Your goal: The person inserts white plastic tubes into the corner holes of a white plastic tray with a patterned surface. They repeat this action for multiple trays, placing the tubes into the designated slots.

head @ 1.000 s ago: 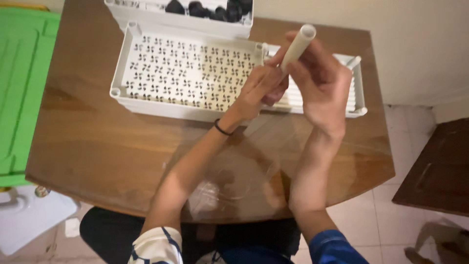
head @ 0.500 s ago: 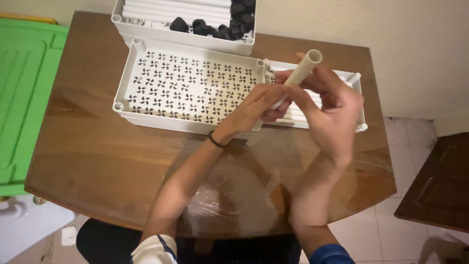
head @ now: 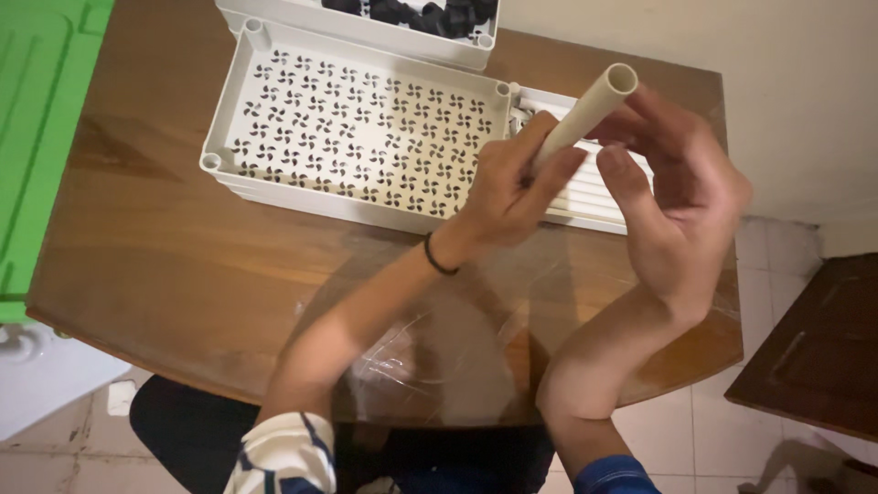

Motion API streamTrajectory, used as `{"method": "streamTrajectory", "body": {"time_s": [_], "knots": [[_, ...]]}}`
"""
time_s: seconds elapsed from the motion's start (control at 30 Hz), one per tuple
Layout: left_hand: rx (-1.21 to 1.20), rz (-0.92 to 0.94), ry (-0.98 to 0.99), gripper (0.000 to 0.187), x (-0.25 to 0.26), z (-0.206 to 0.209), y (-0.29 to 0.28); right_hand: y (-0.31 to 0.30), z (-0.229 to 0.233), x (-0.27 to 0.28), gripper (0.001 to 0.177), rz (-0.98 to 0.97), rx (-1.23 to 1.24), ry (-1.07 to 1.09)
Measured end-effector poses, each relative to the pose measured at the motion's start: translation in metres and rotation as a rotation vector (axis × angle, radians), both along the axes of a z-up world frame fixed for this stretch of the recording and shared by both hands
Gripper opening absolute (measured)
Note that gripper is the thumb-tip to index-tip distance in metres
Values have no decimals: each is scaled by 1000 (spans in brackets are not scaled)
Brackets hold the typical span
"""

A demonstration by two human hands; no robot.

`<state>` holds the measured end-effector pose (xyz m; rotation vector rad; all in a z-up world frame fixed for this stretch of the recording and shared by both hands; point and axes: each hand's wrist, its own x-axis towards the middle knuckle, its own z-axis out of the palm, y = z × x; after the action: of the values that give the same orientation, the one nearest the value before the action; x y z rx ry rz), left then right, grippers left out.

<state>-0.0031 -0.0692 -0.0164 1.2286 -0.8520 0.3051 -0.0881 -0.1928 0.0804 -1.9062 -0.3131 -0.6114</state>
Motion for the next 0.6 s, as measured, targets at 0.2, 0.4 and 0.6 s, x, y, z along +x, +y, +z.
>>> {"method": "streamTrajectory", "body": {"time_s": [0.2, 0.4, 0.6], "knots": [[18, -72, -55, 21, 19, 0, -3, -3, -9, 3, 37, 17, -5, -22], [13, -243, 24, 41, 23, 6, 4, 1, -16, 13, 40, 38, 65, -59], [83, -397, 100, 44, 30, 3, 9, 8, -23, 24, 39, 113, 107, 8]]}}
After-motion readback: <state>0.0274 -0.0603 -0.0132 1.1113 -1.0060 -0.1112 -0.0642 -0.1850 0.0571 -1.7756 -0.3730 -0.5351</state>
